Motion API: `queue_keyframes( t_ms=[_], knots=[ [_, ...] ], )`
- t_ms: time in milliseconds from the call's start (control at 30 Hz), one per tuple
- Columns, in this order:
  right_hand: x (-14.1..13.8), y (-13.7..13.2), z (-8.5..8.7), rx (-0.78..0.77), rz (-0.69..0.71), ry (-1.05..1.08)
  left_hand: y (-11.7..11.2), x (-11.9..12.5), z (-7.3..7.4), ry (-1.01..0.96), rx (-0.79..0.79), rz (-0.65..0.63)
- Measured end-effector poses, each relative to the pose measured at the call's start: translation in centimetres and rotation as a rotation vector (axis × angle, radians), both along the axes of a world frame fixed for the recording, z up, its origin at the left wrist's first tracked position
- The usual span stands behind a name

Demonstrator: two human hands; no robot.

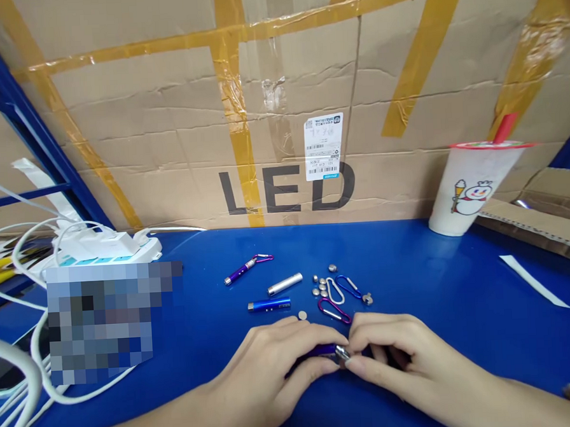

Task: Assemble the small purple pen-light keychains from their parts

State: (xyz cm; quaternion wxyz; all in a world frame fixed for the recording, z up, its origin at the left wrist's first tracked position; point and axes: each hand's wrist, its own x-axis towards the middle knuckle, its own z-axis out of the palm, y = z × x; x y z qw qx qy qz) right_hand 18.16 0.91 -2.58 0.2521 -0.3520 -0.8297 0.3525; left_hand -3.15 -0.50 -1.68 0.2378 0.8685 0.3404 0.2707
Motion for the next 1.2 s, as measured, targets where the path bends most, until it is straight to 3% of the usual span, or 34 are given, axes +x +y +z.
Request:
queue_keyframes(
  t_ms=[267,1200],
  knots=[
    [-0.06,-0.12,0.44,-0.002,-0.025,0.008,0.05,-0.05,-0.25,-0.025,-0.083,0.084],
    [-0.37,-0.20,0.49,0.014,-0.067,0.069,-0.02,0.19,0.10,-0.039,-0.060,0.106]
  ],
)
